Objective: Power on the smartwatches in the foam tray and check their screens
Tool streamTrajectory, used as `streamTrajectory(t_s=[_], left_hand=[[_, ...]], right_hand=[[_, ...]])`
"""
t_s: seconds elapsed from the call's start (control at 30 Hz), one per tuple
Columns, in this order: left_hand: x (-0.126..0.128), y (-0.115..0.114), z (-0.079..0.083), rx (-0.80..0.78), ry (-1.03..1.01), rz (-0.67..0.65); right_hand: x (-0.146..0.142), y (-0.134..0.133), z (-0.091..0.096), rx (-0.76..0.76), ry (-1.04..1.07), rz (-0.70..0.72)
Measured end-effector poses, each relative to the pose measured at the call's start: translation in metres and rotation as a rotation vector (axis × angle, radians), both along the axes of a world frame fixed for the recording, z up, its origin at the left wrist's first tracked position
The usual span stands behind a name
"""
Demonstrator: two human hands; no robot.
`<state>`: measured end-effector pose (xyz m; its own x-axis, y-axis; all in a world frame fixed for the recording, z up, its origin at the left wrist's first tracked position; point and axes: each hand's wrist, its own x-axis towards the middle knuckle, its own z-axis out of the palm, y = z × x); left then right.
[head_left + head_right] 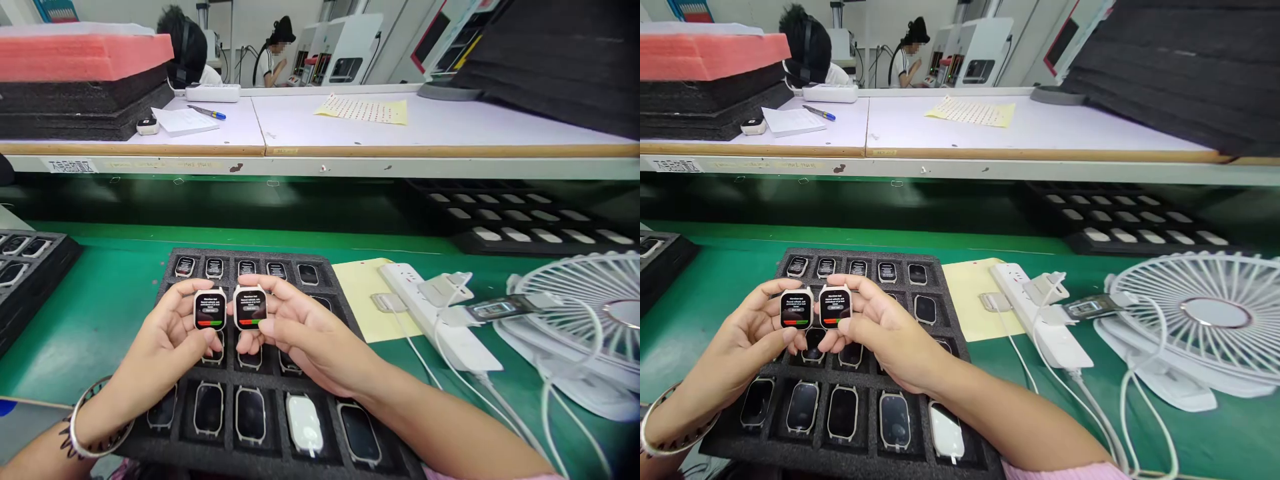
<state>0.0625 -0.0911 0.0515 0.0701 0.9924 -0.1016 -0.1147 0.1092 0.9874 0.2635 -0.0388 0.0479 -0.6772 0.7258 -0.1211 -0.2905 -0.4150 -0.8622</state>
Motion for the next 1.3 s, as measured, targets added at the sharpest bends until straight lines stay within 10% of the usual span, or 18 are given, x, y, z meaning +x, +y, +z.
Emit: streamTrajectory(t_s=[1.3], left_hand=[[0.01, 0.005, -0.025, 0.053, -0.012, 0.091]], right_hand=[[-0.008, 0.014, -0.018, 0.07, -0.066, -0.065]])
